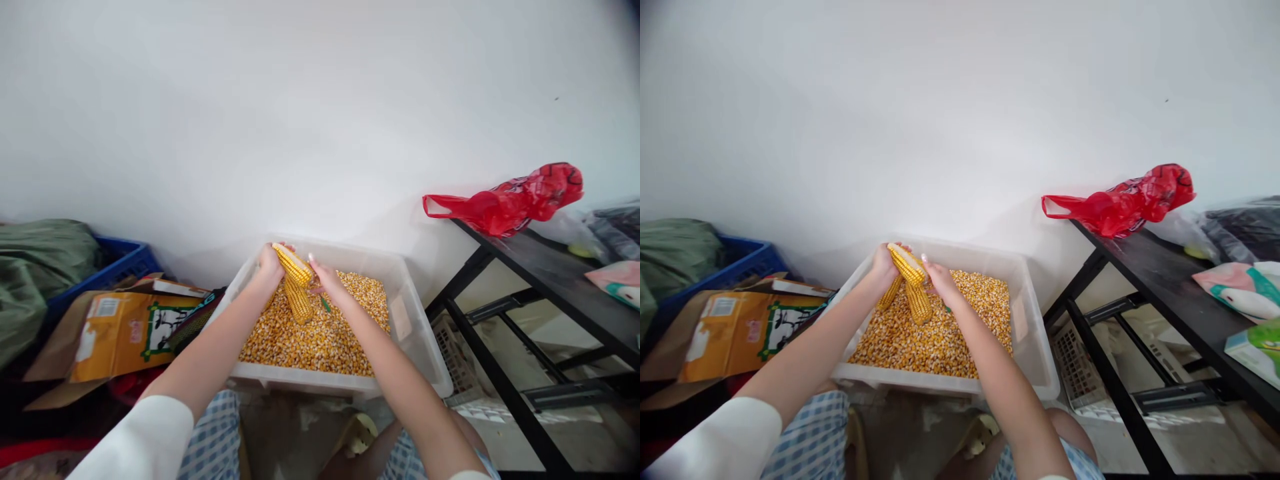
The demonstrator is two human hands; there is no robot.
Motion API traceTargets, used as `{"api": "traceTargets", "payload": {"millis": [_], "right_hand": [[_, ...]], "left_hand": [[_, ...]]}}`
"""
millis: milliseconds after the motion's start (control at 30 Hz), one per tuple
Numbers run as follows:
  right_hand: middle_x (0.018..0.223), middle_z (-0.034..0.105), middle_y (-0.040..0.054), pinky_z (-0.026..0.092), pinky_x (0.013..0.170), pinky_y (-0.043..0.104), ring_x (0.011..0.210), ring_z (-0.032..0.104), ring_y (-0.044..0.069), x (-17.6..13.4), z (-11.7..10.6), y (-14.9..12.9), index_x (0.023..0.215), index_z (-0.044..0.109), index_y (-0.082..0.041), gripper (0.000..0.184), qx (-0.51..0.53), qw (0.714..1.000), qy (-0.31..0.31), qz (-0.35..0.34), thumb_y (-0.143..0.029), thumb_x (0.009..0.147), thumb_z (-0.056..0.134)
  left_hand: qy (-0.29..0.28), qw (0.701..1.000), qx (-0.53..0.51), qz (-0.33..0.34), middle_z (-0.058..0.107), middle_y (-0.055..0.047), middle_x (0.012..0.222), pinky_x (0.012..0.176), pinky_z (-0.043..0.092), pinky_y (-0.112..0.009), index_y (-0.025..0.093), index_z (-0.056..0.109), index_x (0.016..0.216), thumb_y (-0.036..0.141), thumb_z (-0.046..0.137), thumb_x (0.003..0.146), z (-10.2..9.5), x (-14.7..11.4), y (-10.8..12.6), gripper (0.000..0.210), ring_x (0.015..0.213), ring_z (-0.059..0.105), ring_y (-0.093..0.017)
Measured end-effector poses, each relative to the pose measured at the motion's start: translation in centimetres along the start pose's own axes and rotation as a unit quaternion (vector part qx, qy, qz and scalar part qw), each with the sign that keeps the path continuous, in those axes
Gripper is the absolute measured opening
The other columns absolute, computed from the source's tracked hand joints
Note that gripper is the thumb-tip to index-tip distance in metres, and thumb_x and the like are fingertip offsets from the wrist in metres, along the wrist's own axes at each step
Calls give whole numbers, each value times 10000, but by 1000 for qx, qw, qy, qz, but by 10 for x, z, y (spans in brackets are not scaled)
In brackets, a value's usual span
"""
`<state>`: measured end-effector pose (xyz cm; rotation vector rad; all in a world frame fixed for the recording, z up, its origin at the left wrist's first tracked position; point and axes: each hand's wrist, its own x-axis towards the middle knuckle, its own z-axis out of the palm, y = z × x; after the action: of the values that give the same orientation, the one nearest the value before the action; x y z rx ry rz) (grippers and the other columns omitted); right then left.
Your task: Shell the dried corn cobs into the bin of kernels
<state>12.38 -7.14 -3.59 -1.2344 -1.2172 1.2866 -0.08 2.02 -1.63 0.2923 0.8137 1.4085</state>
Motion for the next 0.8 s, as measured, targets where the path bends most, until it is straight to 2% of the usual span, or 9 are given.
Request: {"api": "traceTargets", "payload": {"millis": [100,167,333,400,500,600,667,733,800], "right_hand": [[914,635,25,495,522,230,605,600,113,-3,4,2,1031,593,-223,455,-29,998,-52,-29,-562,739,512],[866,641,27,492,513,238,526,584,103,-2,10,6,990,605,-206,425,-26,998,-47,-39,-544,753,506],[692,635,49,490,484,273,463,565,131,4,12,9,871,600,-164,426,33,996,79,0,-523,834,372],[659,623,51,491,487,274,474,572,134,4,8,5,863,587,-159,471,58,992,108,17,-548,842,323],[725,632,47,479,472,263,497,590,133,1,4,3,934,583,-171,545,43,997,58,25,-637,787,341],[777,635,37,464,453,248,489,587,125,-1,8,8,927,603,-189,527,-20,1000,15,9,-649,713,463],[744,631,39,471,459,258,473,574,123,1,11,13,873,612,-176,483,-27,999,40,9,-617,724,482],[697,625,43,487,477,280,458,563,126,3,11,14,853,601,-164,478,12,997,77,30,-598,776,417],[696,626,46,498,491,295,461,565,128,3,10,11,881,589,-162,499,53,995,68,48,-598,802,360]], "left_hand": [[4,999,33,14,526,-39,515,466,424,-270,169,470,706,224,336,751,-4,0,4,152,460,535,-170],[10,999,45,16,521,-35,506,465,419,-269,171,464,707,226,324,758,-5,-2,5,159,453,527,-168],[-3,999,37,9,519,-35,501,495,428,-268,173,467,687,230,325,769,-2,-4,5,175,461,533,-162],[-10,1000,23,8,519,-37,500,499,427,-265,171,473,683,234,330,770,-1,-3,5,179,463,537,-161],[-10,999,30,12,527,-39,501,492,426,-266,171,471,687,245,324,783,-2,-4,6,190,453,538,-163],[-5,999,52,14,536,-44,504,484,430,-272,168,472,700,267,312,800,-3,-5,5,213,450,540,-170],[-2,999,53,10,531,-43,502,485,432,-274,166,475,695,285,321,806,-4,-6,3,223,451,541,-171],[-3,999,42,-1,525,-38,503,491,435,-274,167,474,680,284,337,801,-3,-5,2,217,451,541,-167],[-5,999,31,-8,525,-37,508,495,438,-276,168,472,670,265,340,792,-2,-3,2,204,454,541,-165]]}}
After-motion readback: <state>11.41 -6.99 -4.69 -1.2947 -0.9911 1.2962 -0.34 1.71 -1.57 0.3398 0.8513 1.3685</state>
